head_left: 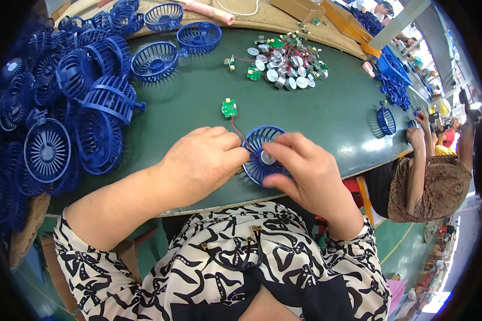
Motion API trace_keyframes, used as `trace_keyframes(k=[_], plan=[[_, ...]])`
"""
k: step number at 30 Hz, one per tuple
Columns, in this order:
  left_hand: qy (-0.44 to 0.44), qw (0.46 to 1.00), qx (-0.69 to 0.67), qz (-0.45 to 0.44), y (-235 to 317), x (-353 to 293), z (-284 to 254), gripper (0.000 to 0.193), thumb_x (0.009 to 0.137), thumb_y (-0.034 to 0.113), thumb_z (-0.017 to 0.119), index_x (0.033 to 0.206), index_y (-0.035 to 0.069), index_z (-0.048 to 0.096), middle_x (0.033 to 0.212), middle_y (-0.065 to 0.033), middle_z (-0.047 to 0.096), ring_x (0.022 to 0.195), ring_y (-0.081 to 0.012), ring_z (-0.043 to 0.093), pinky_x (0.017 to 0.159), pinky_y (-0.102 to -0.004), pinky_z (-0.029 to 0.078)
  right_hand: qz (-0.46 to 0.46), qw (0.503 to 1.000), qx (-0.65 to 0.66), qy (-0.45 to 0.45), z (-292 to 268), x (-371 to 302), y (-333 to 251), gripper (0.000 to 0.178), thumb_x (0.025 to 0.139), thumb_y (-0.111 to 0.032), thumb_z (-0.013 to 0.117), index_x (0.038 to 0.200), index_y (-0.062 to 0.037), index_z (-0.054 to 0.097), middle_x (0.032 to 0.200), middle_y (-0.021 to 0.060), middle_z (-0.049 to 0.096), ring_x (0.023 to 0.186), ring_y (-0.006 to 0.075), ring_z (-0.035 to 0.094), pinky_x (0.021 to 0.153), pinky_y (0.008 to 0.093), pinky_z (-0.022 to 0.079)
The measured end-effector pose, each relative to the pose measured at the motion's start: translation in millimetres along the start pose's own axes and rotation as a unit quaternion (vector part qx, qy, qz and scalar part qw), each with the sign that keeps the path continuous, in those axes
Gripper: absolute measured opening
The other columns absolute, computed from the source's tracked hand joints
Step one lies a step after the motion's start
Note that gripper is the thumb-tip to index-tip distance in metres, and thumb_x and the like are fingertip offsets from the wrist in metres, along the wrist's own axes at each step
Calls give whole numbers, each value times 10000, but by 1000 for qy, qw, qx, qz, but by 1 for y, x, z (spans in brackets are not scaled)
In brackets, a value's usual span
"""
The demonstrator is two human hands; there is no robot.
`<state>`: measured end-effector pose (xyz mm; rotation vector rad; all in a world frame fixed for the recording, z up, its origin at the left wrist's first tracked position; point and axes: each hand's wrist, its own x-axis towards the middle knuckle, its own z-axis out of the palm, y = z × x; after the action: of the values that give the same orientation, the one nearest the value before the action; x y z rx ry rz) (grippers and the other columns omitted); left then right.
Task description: The person assembles mini fans by picking up plastic fan grilles, inserting motors and circuit boards into them by hand, and setting the assembled units on the table.
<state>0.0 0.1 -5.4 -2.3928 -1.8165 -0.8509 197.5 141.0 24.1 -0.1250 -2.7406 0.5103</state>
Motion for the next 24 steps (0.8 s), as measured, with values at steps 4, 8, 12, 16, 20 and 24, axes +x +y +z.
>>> trace_keyframes(k=[4, 8, 12, 16, 20, 24], plan=[[-6, 1000, 2, 7, -4, 1, 1, 229, 765, 105, 747, 974, 76, 659, 965, -89, 646, 898, -287, 644, 780, -401, 534, -83, 994, -77, 12, 14, -24, 14, 601, 769, -340, 773, 1280, -67, 615, 1250, 109, 600, 989, 278, 630, 799, 381, 497], [-9, 999, -34, 8, -9, 7, -13, 284, 783, 114, 746, 1051, 74, 661, 1061, -114, 663, 972, -321, 650, 843, -419, 537, -97, 989, -90, 71, 26, -27, 19, 571, 724, -253, 809, 1242, -72, 650, 1227, 81, 639, 977, 253, 639, 781, 368, 496], [86, 992, 54, -78, -20, 13, -25, 388, 783, 82, 740, 1154, 52, 633, 1204, -172, 636, 1127, -379, 602, 949, -442, 502, -101, 986, -107, 75, 26, -28, 18, 554, 679, -236, 825, 1189, -83, 676, 1174, 62, 659, 950, 235, 645, 759, 356, 503], [32, 915, 298, -270, -49, 6, -19, 679, 792, 166, 764, 1388, 44, 463, 1424, -252, 462, 1373, -441, 396, 1087, -494, 387, -115, 985, -89, 95, 33, -31, 21, 549, 696, -253, 822, 1190, -78, 658, 1188, 69, 652, 948, 218, 642, 752, 344, 485], [7, 893, 325, -312, -65, 2, -18, 667, 806, 163, 754, 1378, 8, 448, 1238, -205, 596, 1158, -374, 568, 932, -463, 477, -99, 982, -59, 148, 41, -38, 28, 522, 727, -253, 828, 1191, -88, 655, 1192, 75, 645, 967, 234, 649, 779, 350, 494], [116, 922, 271, -251, -62, -1, -24, 299, 792, 68, 717, 1077, 51, 629, 928, -138, 669, 906, -338, 632, 780, -419, 494, -17, 965, -89, 245, 21, -49, 51, 489, 705, -217, 828, 1152, -96, 673, 1127, 100, 654, 999, 266, 638, 824, 387, 509]])
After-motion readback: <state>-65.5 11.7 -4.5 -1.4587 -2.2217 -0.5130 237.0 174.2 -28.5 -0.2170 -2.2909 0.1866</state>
